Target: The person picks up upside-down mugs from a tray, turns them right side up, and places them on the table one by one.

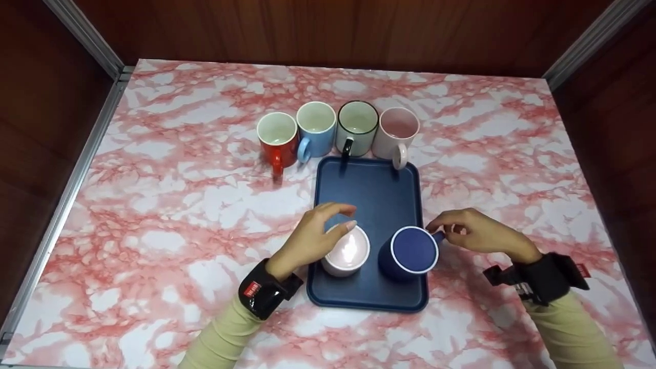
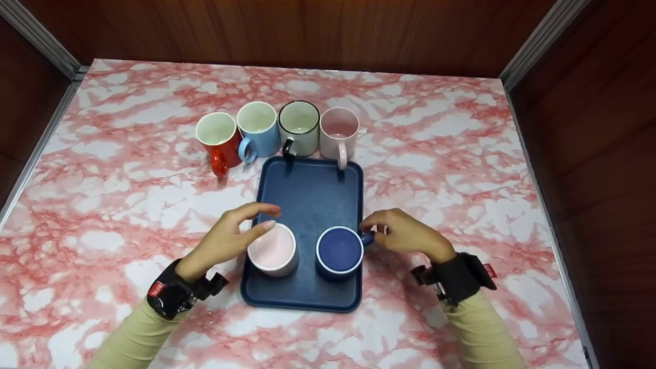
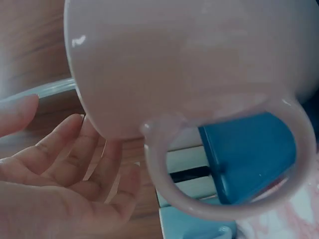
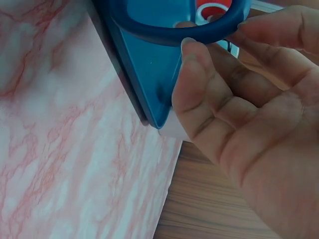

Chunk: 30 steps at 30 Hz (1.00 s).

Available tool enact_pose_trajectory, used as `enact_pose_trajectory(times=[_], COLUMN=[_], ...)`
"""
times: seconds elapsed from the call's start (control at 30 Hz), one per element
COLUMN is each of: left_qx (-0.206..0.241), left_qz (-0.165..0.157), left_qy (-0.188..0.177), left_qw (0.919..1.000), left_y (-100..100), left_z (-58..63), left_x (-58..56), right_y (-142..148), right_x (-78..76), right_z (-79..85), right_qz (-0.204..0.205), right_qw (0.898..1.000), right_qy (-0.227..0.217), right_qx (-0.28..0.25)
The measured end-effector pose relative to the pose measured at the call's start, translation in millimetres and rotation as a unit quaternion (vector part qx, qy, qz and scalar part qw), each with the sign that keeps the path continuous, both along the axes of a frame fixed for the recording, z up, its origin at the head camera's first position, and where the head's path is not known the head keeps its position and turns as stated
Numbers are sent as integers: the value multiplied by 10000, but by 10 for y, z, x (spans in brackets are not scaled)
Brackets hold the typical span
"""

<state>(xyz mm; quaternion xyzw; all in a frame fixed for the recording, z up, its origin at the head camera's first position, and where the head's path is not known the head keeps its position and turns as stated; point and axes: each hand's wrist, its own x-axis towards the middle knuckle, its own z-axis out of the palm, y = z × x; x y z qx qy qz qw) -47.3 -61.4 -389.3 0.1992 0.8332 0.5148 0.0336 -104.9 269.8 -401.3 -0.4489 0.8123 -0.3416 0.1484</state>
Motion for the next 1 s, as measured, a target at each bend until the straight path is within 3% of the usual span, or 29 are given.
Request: enact_pose_trajectory(times=[0.3, 0.5, 0.7, 0.9, 1.0], left_qx=[-138, -199, -305, -354, -331], left_qz=[-174, -297, -398, -441, -484], left_qy=[142, 218, 189, 252, 325], left_qw=[9997, 9991, 9986, 9981, 9977], left_y=[63, 97, 142, 172, 187], left_z=[41, 49, 60, 65, 75], left_x=[45, 72, 90, 108, 115], right_y=[-6, -45, -129, -220, -228], right_x=[50, 94, 202, 322, 348], right_z=[4, -12, -13, -40, -51], right_qz=[273, 196, -214, -771, -862], right_qw=[9996, 9990, 9942, 9774, 9732], right_qy=[7, 389, 1032, 1733, 1879], right_qx=[46, -74, 217, 929, 1006])
